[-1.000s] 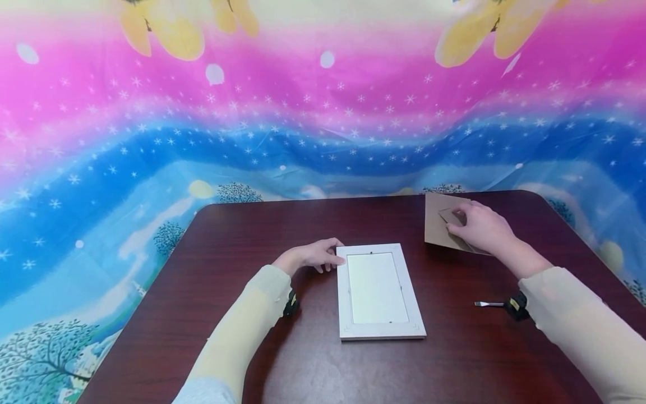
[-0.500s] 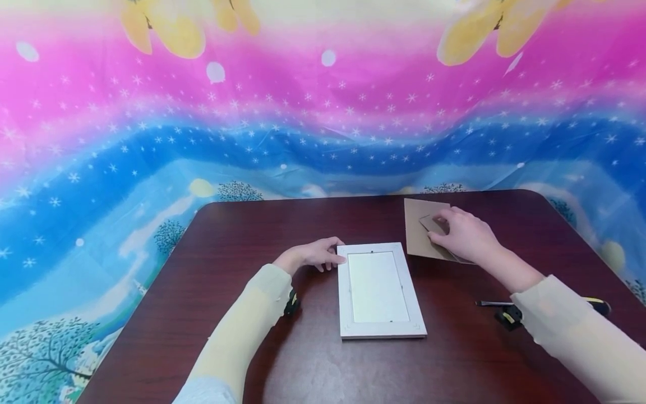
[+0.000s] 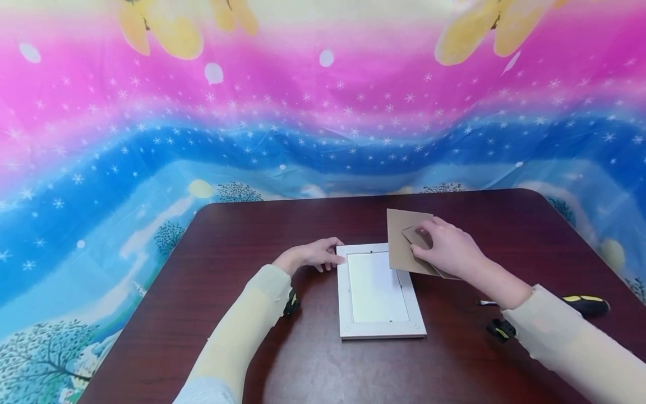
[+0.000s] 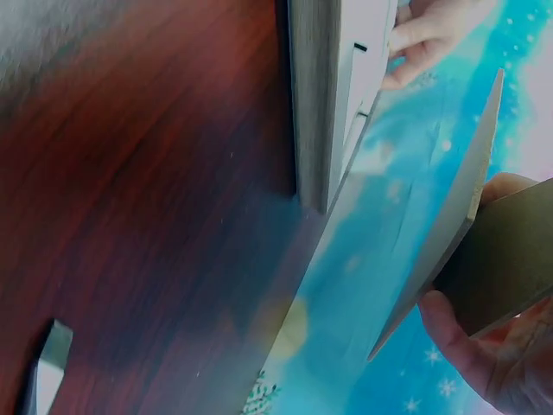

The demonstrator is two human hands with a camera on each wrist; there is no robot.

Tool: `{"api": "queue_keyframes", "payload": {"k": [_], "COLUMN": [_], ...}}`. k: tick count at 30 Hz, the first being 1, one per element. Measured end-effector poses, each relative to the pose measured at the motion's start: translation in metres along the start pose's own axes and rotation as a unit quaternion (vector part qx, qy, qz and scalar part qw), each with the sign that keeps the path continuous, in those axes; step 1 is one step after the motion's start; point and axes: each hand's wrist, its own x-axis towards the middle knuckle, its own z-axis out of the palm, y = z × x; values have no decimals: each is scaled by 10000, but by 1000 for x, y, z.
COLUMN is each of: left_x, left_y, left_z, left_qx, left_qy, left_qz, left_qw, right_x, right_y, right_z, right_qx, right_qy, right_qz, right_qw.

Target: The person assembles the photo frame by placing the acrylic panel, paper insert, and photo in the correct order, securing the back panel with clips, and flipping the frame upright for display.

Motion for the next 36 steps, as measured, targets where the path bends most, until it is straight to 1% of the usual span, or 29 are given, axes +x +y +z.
{"api": "queue_keyframes", "payload": {"k": [8,13,17,28,36], "left_x": [-1,-1,-1,0,0], "left_y": [0,0,1,0,1], "left_z": [-1,-1,-2,0,0], "left_qx": [-72,-89,-94,-98,-93], "left_qy": [-12,-41,-57,5,22], "left_qz": [-4,25,-13,-4,-3], "left_qw": [10000,9999,9999,10000,10000], "right_x": [-5,-8,-12,-19,-25], "right_y": [-13,-19,-26,-46,-57], "right_z": [6,9,11,23,33], "right_qx": [28,-26,-125,-247,-286], "right_qy": [-27,31,13,-274,-466], "right_qz": [-104,-231,-360,-733,-879], "right_qw": [9999,9997,9993,9966,9946]}}
